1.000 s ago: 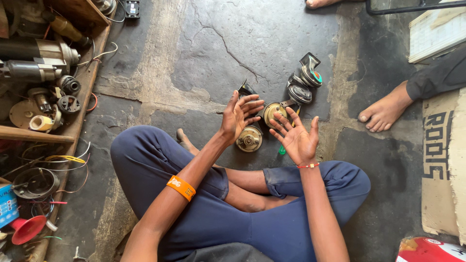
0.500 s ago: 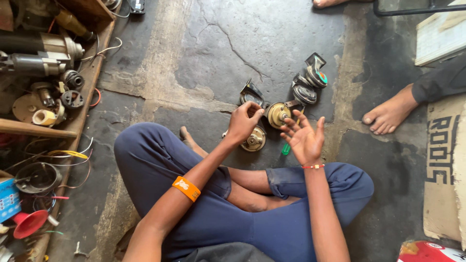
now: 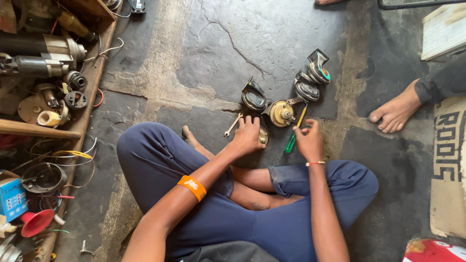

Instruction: The person sits on the floor and uses a wrench to loosen and remove a nut from a circular electrical component. They then separate the component into two halves, revealing the internal parts, and place the pieces on the floor.

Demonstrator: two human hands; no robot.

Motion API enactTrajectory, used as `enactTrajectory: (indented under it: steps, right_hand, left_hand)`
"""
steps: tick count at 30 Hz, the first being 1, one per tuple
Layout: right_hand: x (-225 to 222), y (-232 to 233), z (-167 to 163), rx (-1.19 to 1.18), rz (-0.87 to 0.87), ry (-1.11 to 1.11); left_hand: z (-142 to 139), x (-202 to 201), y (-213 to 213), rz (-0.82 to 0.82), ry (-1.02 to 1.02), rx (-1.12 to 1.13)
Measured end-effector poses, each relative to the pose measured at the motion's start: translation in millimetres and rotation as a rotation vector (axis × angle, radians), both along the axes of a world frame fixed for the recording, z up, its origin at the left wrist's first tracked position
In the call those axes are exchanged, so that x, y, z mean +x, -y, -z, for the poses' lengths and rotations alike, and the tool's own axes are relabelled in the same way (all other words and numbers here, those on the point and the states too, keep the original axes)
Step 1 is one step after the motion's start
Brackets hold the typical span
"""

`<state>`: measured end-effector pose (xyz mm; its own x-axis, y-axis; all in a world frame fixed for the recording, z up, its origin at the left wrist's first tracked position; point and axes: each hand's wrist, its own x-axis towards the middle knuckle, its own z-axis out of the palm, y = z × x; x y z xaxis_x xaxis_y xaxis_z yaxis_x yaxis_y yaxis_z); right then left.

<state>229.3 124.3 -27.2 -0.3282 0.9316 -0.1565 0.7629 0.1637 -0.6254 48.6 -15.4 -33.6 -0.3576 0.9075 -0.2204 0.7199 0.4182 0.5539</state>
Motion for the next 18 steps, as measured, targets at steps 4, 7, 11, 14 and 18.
enactTrajectory:
  steps: [4, 7, 11, 14, 18]
  right_hand:
    - [-3, 8, 1, 0.017, -0.144, 0.155]
    - [-2, 9, 5, 0.08, -0.198, 0.179]
    - [-1, 4, 9, -0.018, -0.192, 0.214]
    - [5, -2, 12, -0.145, -0.14, 0.152]
    - [14, -8, 14, -0.546, 0.007, -0.211]
  left_hand:
    - [-5, -10, -6, -0.087, 0.091, -0.076]
    - [-20, -28, -10, -0.135, 0.497, 0.035]
    - [-46, -46, -5, -0.23, 1.399, 0.313]
    - [-59, -48, -2, -0.384, 1.614, 0.373]
    - [-58, -49, 1, -0.458, 1.553, 0.341]
